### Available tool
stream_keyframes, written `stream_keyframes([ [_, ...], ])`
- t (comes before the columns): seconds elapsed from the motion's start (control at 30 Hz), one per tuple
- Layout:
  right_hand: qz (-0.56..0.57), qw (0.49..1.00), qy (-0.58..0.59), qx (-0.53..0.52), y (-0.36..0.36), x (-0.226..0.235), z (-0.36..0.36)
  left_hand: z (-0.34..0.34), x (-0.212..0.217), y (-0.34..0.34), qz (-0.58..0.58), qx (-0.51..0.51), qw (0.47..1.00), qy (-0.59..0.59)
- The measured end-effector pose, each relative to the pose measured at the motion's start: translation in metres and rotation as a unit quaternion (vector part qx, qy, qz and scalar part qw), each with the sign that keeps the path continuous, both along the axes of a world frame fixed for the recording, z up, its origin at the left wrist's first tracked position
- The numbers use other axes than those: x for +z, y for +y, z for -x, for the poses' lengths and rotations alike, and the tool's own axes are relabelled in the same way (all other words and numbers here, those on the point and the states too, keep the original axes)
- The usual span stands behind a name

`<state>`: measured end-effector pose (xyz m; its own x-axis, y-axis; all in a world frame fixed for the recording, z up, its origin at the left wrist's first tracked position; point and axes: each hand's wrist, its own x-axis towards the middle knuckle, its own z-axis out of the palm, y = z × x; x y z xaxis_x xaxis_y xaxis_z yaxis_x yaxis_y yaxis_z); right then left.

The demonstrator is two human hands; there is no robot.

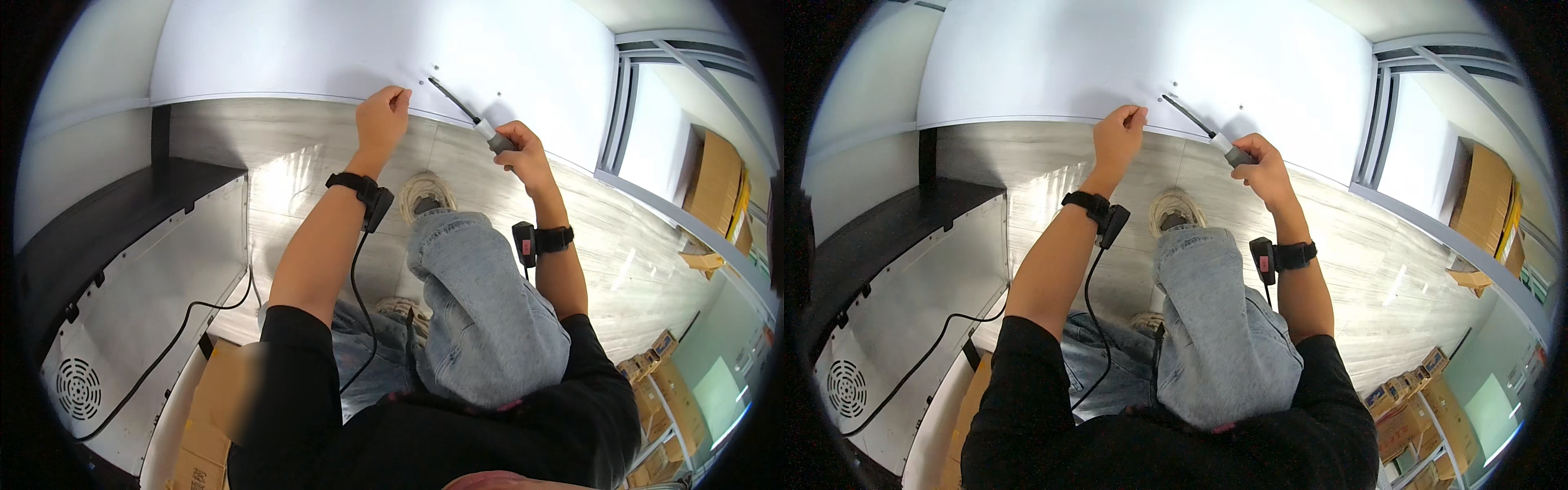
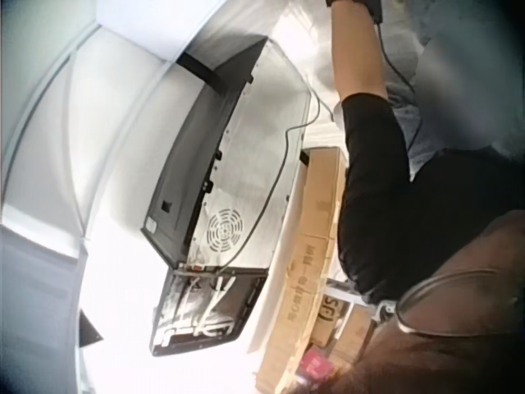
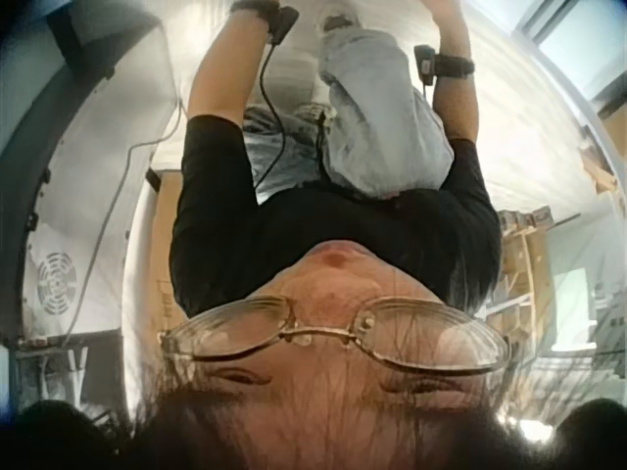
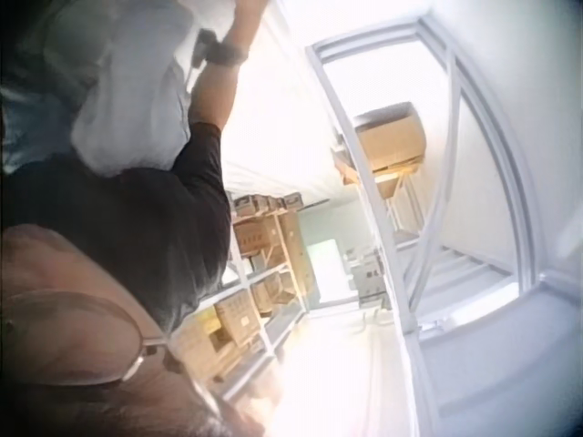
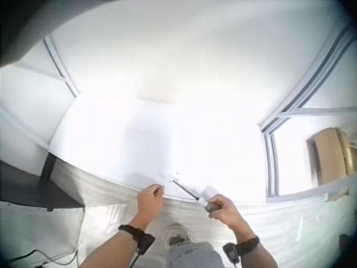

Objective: The person is sitting on the floor and using a screwdriver to tighten screws on the back panel of a computer tower. They repeatedly pick up screws and secure them into place.

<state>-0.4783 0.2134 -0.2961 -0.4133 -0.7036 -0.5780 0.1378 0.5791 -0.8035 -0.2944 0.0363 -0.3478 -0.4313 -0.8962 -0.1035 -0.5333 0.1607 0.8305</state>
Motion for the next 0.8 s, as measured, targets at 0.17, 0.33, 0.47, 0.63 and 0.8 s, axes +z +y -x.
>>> stream_keyframes([
  [0.17, 0.021, 1.000, -0.015, -0.016, 0.004, 0.001, 0.001, 0.006, -0.021, 0.006, 0.191, -0.015, 0.981, -0.001],
  [0.33, 0.026, 1.000, -0.007, -0.016, 0.001, 0.005, -0.001, 0.004, -0.017, 0.009, 0.167, -0.023, 0.985, -0.016],
  [0.47, 0.042, 0.999, -0.023, -0.026, -0.013, 0.021, 0.003, -0.007, -0.011, 0.007, 0.088, -0.013, 0.996, -0.002],
  [0.63, 0.090, 0.996, -0.013, 0.020, -0.064, 0.082, -0.004, -0.073, 0.021, 0.003, -0.092, 0.001, 0.996, 0.014],
  [0.8, 0.167, 0.969, -0.130, 0.130, -0.131, 0.213, -0.072, -0.184, 0.097, 0.009, -0.133, 0.065, 0.980, 0.133],
])
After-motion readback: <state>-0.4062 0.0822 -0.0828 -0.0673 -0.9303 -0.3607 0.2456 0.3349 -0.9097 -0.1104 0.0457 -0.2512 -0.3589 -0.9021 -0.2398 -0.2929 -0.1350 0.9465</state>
